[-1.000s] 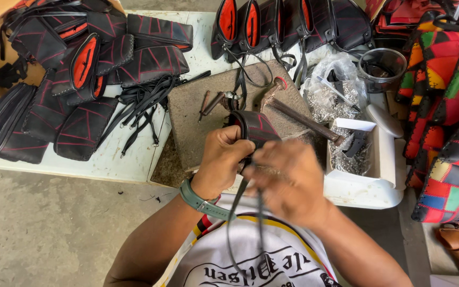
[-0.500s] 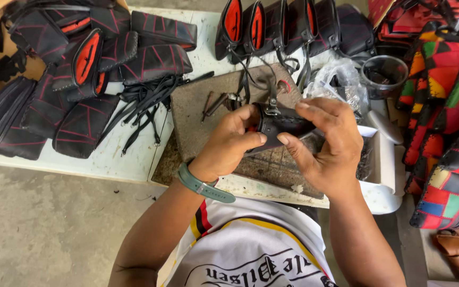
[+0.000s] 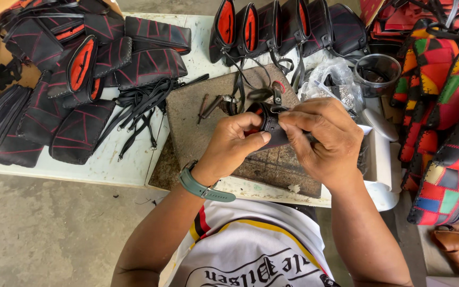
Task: The person sits at a workbench and attaches black strap ends to small black zippered pouches, threading and securing the strap hardware by hand, then sets each finished pouch on the table with the others and picks up the next one.
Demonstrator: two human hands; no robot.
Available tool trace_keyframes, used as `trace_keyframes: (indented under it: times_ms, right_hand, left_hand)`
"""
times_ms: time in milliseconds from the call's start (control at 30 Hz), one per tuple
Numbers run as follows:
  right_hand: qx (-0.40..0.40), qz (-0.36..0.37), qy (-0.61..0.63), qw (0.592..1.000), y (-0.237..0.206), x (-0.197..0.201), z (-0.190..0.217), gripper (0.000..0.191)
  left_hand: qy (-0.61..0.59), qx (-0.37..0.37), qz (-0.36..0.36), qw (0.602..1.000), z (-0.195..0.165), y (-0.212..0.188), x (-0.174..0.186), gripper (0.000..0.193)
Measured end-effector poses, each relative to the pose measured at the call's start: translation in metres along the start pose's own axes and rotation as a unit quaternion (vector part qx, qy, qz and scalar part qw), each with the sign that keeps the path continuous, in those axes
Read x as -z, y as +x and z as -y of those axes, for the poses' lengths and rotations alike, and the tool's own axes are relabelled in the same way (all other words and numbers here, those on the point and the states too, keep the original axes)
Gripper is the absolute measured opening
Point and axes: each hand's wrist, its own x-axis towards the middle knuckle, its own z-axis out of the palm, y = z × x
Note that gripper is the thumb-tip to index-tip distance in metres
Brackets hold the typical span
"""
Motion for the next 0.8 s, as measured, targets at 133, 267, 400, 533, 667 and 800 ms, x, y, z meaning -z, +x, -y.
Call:
trace_keyframes:
  times_ms: [133, 267, 400, 533, 667, 800]
  right_hand:
    - [-0.055, -0.037, 0.043, 0.997, -0.002, 0.002, -0.001, 0.03]
    - [0.004, 0.018, -0.005, 1.0, -0.004, 0.006, -0.003, 0.022]
    - [0.038, 0.047, -0.01, 0.998, -0.008, 0.006, -0.006, 0.033]
    - [0.023, 0.058, -0.015, 0.998, -0.016, 0.002, -0.007, 0.029]
    - [-0.021, 0.04, 0.02, 0.999, -0.021, -0.001, -0.009, 0.026]
    - [-0.041, 0.031, 0.025, 0.998, -0.024, -0.004, -0.008, 0.032]
  left_hand:
    - [0.014, 0.011, -0.004, 1.0, 0.002, 0.0, -0.001, 0.012]
    - [0.047, 0.019, -0.013, 0.999, -0.001, 0.0, -0.002, 0.012]
    - [-0.046, 0.007, 0.016, 0.999, -0.005, -0.001, -0.001, 0.014]
    - [-0.005, 0.004, 0.011, 1.0, -0.002, -0.001, -0.002, 0.02]
    - [-0.011, 0.006, 0.008, 1.0, 0.003, 0.0, -0.002, 0.021]
    - [-0.009, -0.012, 0.002, 1.0, 0.003, 0.0, -0.002, 0.018]
